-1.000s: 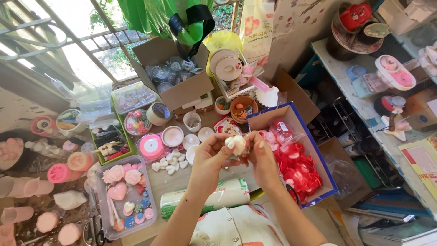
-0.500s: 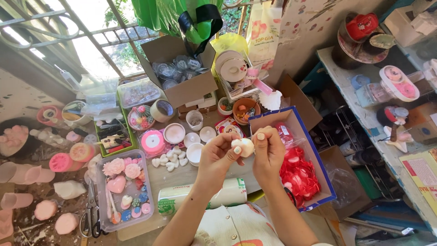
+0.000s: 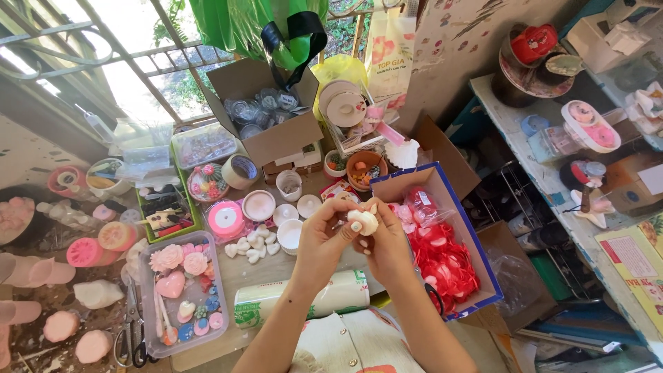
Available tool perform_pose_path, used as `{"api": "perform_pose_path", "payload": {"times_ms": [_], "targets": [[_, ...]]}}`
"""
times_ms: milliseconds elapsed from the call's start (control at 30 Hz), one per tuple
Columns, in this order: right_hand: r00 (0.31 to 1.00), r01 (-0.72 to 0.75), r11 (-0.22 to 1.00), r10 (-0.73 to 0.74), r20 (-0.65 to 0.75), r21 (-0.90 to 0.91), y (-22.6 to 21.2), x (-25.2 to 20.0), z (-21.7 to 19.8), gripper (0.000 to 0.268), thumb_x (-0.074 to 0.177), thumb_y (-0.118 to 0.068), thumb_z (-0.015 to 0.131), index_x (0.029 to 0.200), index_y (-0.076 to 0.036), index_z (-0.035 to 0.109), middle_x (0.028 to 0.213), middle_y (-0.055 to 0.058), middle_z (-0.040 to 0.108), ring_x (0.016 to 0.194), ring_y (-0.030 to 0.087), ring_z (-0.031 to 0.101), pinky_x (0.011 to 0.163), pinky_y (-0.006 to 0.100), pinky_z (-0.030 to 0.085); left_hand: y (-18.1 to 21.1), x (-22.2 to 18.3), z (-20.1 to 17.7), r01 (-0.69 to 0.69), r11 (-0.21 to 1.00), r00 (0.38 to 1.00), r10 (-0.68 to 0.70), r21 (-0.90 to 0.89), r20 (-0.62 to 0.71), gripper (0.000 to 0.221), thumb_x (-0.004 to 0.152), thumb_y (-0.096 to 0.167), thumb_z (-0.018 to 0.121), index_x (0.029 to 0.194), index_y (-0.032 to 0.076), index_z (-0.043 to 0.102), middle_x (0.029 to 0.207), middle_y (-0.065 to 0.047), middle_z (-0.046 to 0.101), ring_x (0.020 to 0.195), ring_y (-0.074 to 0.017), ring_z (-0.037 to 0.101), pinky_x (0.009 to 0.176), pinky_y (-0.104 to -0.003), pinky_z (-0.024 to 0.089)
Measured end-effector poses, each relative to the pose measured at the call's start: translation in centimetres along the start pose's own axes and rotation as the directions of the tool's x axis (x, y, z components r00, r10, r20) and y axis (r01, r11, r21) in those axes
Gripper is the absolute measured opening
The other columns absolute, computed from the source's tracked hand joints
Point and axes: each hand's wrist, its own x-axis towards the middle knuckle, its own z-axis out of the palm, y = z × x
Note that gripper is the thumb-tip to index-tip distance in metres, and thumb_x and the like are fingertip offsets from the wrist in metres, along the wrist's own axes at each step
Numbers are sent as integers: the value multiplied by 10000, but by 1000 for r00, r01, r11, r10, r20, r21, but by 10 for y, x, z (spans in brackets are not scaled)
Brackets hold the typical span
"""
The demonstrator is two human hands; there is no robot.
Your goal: The recorder wraps small wax heart and star shapes in plastic film and prepares them for packaging.
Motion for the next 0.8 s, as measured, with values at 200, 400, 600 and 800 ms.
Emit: {"api": "perform_pose_path", "payload": {"times_ms": [200, 400, 600, 800], "targets": [[959, -283, 942, 280, 40, 183, -22, -21, 14, 102, 1020, -191, 537, 1061, -116, 592, 819, -9, 596, 514, 66, 455, 399, 193, 331, 32, 3, 4, -93, 981, 989, 71, 173, 130, 365, 934, 78, 716, 1278, 66, 594, 1051, -21, 609, 948, -105, 626, 824, -246, 542], [841, -502, 698, 533, 98, 511, -8, -25, -11, 194, 1044, -240, 526, 1111, -69, 590, 855, 7, 606, 522, 32, 446, 374, 150, 311, 47, 7, -3, -271, 779, 935, 75, 565, 346, 230, 930, 77, 714, 1158, 50, 699, 1006, -57, 586, 922, -169, 599, 804, -295, 503], [920, -357, 915, 379, -99, 185, 15, -21, -8, 131, 1042, -227, 562, 1097, -111, 590, 765, 19, 575, 510, 70, 488, 392, 202, 336, 21, 15, -22, -168, 866, 939, -4, 470, 343, 175, 1008, 124, 643, 1157, 34, 617, 1061, -37, 572, 984, -145, 568, 848, -276, 484], [977, 119, 975, -149, -154, -186, -5, -29, 2, 222, 1023, -208, 578, 1146, -33, 638, 859, 14, 645, 658, 105, 616, 514, 232, 426, 0, 17, -28, 156, 980, 967, -177, 122, 182, 262, 1028, 218, 640, 1202, 24, 611, 1011, -4, 641, 874, -75, 566, 724, -228, 475]]}}
